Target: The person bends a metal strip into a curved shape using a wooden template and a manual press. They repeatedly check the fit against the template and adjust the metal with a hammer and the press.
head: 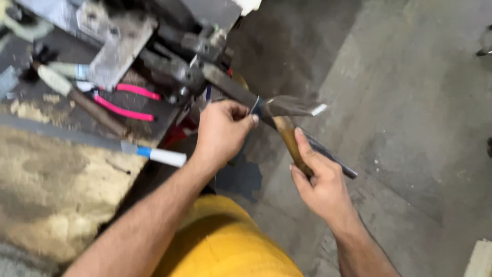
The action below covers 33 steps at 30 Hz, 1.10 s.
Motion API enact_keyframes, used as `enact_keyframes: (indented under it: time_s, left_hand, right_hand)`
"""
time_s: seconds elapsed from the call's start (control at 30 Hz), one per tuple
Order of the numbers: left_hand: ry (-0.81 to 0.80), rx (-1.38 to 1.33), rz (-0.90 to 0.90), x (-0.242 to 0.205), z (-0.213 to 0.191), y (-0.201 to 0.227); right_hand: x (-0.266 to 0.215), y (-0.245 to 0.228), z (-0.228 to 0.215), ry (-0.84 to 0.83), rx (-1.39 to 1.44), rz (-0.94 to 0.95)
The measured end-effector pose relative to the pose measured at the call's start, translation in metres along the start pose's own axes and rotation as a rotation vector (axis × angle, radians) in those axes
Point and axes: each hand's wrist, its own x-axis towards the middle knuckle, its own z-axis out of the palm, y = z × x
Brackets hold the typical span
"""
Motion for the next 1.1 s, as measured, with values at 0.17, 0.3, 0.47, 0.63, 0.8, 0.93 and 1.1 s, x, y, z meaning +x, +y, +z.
enact_keyframes:
  time_s: [0.17,0.3,0.47,0.63,0.8,0.93,1.1]
  left_hand:
    - [0.003,-0.03,-0.004,0.004,0.005,-0.007]
    - [-0.016,-0.269,-0.044,-0.003,0.012,-0.012]
    - [-0.118,-0.858,0.15,-0.022,-0.009,0.01]
    - [0.228,-0.423,0.595,-0.094,-0.123,0.01]
    - [0.709,0.248,0.357,-0.243,-0.242,-0.021]
    - [0.865,0.414,0.236,-0.345,-0.296,-0.074]
    - [1.075,0.732,0.005,-0.466,-0.34,-0.169]
  right_hand:
    - [-0.024,0.012,-0.005,-0.047,-0.043,0.329]
    - [-0.044,0.026,-0.007,0.092,0.051,0.314]
    - [-0.056,0.017,0.0,0.196,0.068,0.162]
    - [-0.046,-0.001,0.046,-0.097,0.085,-0.02]
    - [-0.007,-0.046,0.138,-0.713,0.246,-0.083]
    - [0.02,-0.098,0.216,-1.143,0.141,0.255]
    - [0.042,-0.147,0.3,-0.826,0.128,-0.447]
